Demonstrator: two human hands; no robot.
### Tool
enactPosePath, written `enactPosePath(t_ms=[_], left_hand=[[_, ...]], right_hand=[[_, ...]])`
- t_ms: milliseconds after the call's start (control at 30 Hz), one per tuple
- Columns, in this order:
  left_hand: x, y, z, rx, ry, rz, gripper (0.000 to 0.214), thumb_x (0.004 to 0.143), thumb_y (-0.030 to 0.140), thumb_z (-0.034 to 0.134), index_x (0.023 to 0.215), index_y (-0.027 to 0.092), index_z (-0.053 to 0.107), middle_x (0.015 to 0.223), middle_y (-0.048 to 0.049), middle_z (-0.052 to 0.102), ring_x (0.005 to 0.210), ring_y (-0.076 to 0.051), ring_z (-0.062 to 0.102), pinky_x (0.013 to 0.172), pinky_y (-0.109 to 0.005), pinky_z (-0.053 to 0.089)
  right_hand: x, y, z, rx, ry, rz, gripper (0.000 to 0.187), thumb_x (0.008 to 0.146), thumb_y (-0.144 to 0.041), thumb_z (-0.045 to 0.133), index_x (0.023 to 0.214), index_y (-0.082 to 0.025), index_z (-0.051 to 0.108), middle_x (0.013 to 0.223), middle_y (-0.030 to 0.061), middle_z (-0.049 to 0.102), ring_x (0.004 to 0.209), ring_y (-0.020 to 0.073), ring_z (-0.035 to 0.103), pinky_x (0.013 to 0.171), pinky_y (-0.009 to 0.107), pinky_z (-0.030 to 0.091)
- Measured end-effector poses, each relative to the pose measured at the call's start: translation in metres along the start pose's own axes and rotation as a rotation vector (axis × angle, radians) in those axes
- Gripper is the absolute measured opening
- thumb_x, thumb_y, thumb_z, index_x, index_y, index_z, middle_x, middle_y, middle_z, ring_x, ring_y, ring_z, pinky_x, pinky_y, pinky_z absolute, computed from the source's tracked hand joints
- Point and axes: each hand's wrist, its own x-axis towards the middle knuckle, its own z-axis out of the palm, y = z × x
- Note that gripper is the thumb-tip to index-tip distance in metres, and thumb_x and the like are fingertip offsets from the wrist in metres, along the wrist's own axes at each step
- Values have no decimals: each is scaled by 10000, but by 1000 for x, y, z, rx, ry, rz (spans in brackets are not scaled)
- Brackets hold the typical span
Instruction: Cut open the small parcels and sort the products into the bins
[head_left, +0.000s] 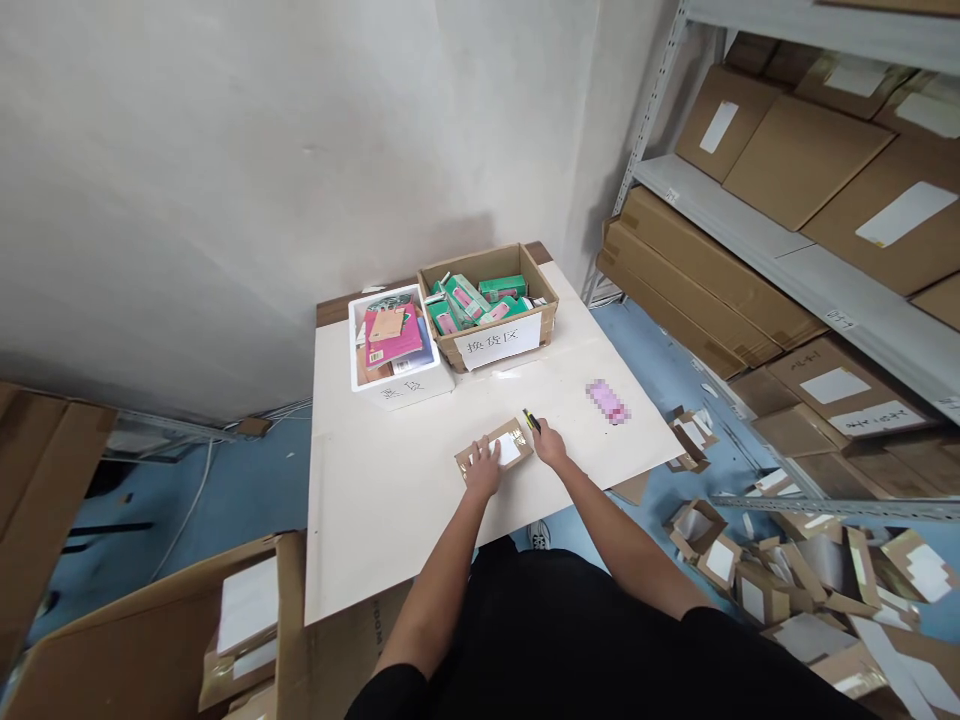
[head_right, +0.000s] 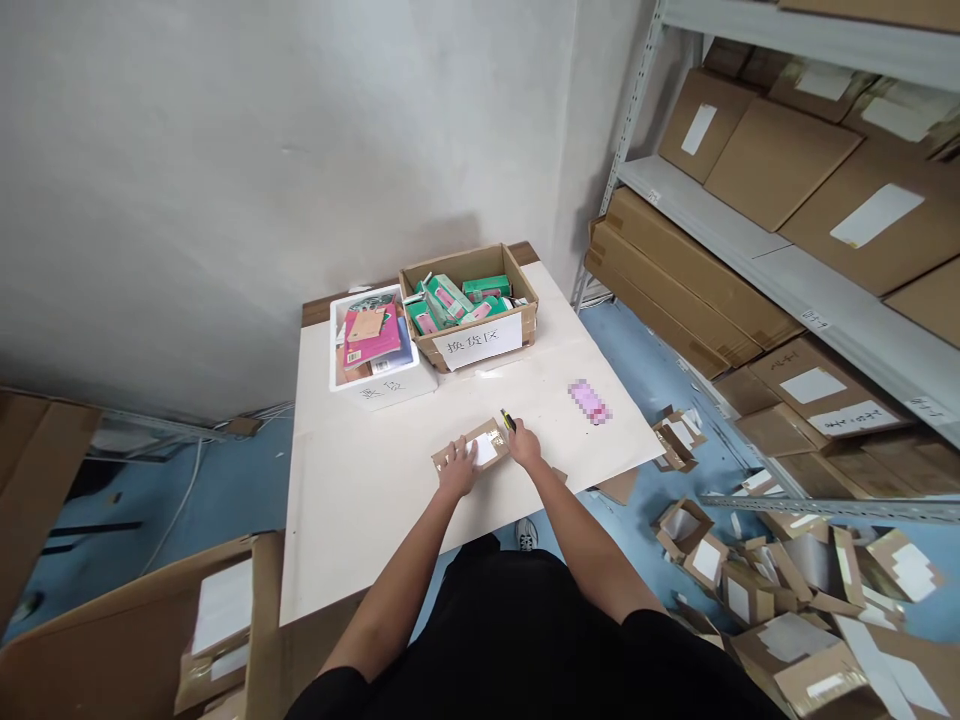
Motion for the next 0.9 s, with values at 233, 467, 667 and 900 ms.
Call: enactPosePath(t_ms=[233,467,667,900], left_hand=[[9,-11,9,56,-77,11,706,1000,418,482,1666,358,257,1788,-48,70,1638,-355,18,1273,-630,180],[7,-10,7,154,-99,8,699,1033,458,428,1685,325,213,1790,-27,16,1640,-338,11,1289,-570,208],[10,-13,9,156,-97,9,698,1028,450,443,1681,334,225,1789,-24,14,1641,-333,22,1284,-579,219],[10,-13,11,172,-78,2,692,1030,469,429,1680,330,234,1788,-32,23,1640,-340,33,1276,-592,232]], right_hand=[[-4,8,-7,-68,-150,-75,246,1105,-313,403,1293,-200,515,1132,117,757,994,237,723,738,263,444],[0,-5,0,-196,-153,-59,265,1104,-338,418,1267,-187,561,1177,155,742,1052,270,711,747,284,439],[0,-2,-2,-228,-165,-66,280,1085,-309,433,1290,-181,573,1204,163,736,1081,285,705,756,304,457],[1,-19,-10,-278,-219,-28,326,989,-327,632,1280,-181,608,1187,176,733,1082,306,718,757,312,490]])
